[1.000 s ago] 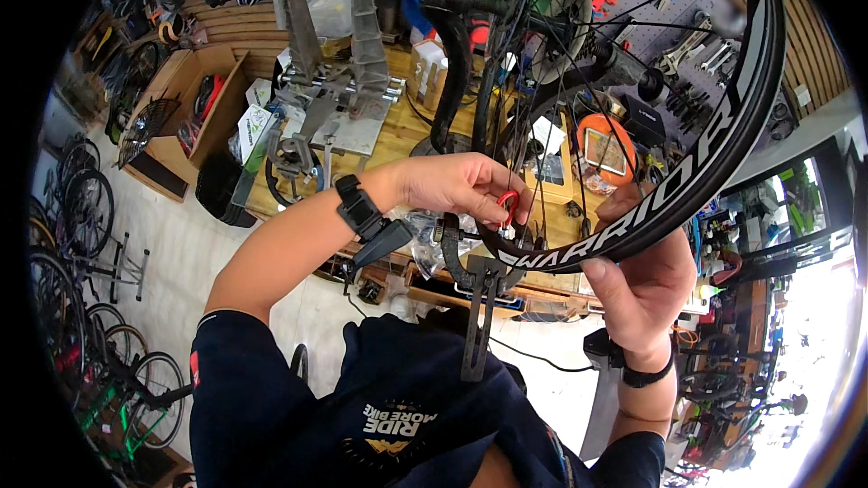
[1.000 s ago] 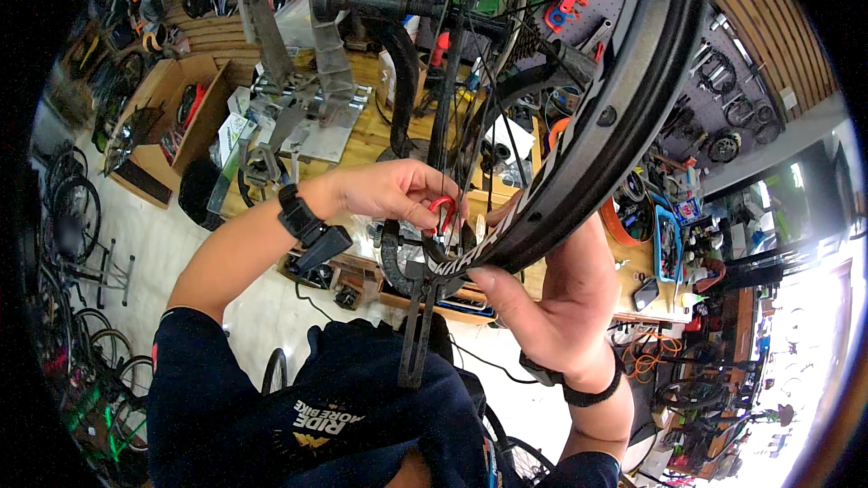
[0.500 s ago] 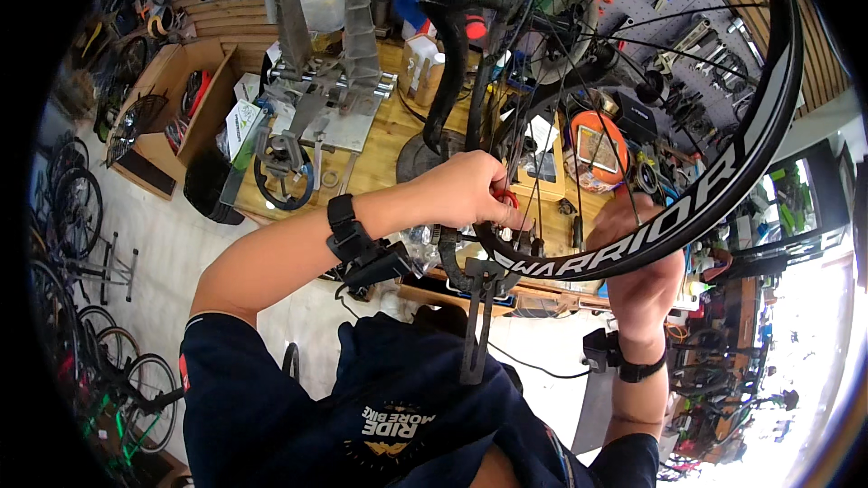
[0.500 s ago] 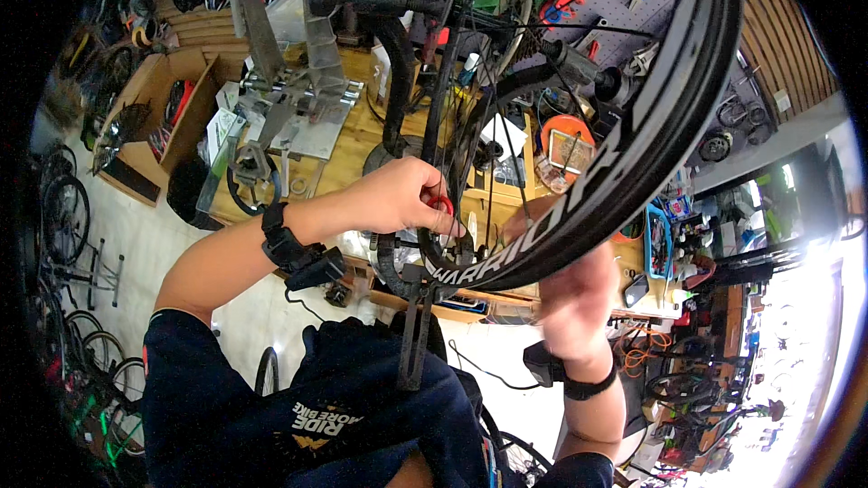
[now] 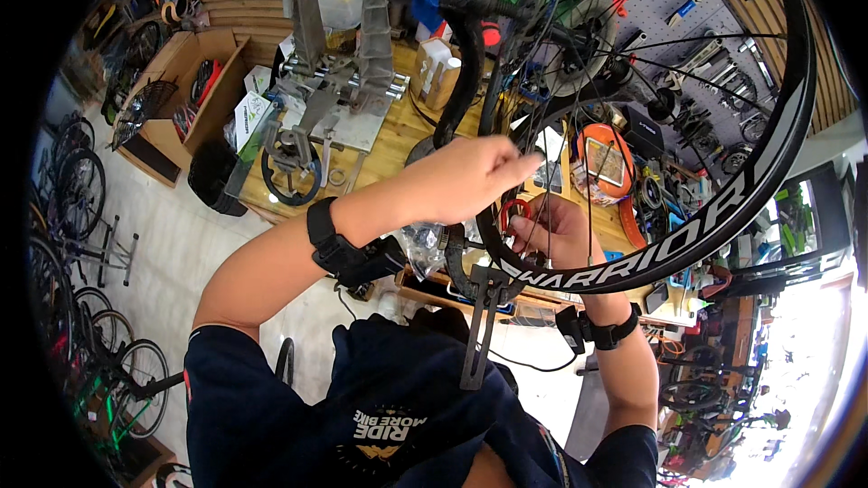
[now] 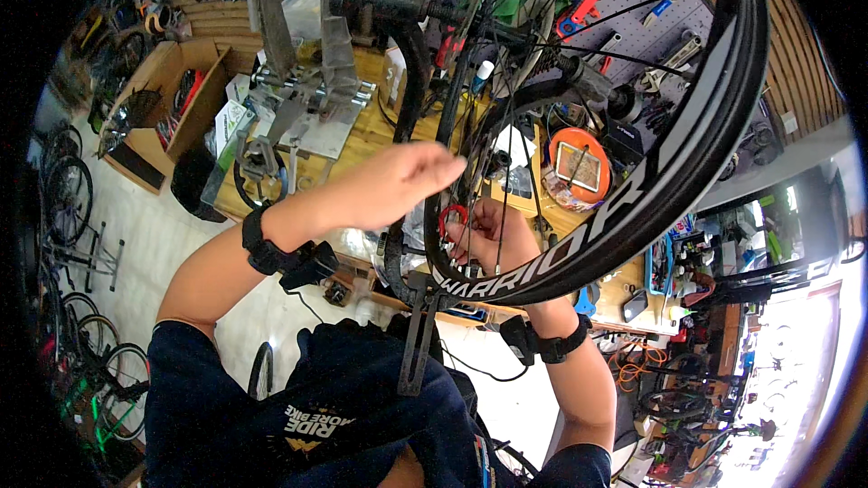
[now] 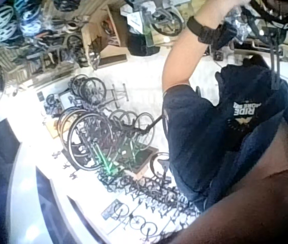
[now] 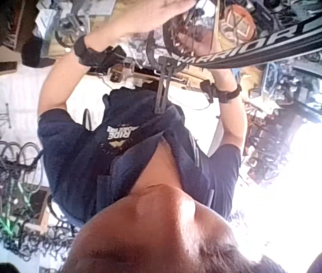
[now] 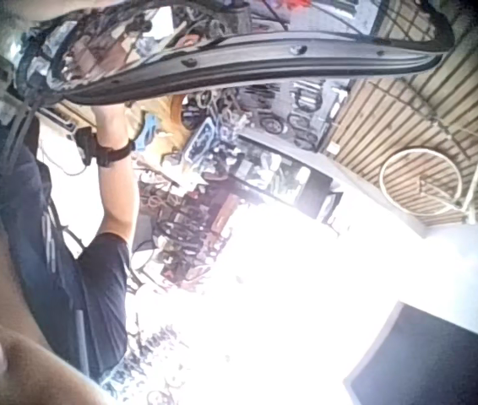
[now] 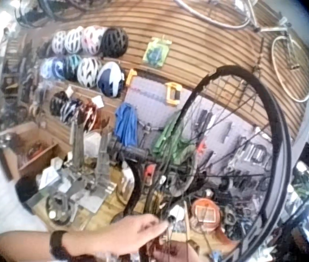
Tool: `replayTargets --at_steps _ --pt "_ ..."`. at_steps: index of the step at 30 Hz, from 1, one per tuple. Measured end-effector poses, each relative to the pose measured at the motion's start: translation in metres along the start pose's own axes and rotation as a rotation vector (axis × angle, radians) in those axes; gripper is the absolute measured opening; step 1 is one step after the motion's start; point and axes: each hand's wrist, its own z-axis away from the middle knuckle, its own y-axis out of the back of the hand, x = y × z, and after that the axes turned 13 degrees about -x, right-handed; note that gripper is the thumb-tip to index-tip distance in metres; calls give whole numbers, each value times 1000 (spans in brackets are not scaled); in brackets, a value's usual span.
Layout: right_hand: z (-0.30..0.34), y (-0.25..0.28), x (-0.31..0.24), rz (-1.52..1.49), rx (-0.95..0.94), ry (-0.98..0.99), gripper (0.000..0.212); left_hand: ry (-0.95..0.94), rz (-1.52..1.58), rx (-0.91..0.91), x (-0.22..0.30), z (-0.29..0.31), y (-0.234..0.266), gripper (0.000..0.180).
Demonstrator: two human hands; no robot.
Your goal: The person uses a spoke wrench to adjust tension on the spokes of a bicycle wheel held in a truing stand while checking for alignment with a gauge.
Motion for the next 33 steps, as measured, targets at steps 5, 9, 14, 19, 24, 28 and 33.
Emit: replayTargets --at_steps 5,9,14,19,24,28,33 --pt "-4 -2 12 -411 63 -47 20 11 83 94 18 -12 -4 74" --pt "-4 -8 17 -358 113 34 19 -15 23 99 14 -16 -7 68" --pt "-12 1 21 -592 44 -30 16 -7 150 63 15 -15 -8 64" --pt "-13 -1 27 -675 -8 43 16 -1 142 76 15 -12 -9 60" --pt "-18 2 21 -616 98 -96 16 -10 97 124 12 -15 -15 56" --pt "-31 -6 19 -100 256 -73 19 -2 136 137 9 -15 -16 51" --pt "-17 10 19 -36 446 111 22 -53 171 108 9 -13 -15 49"
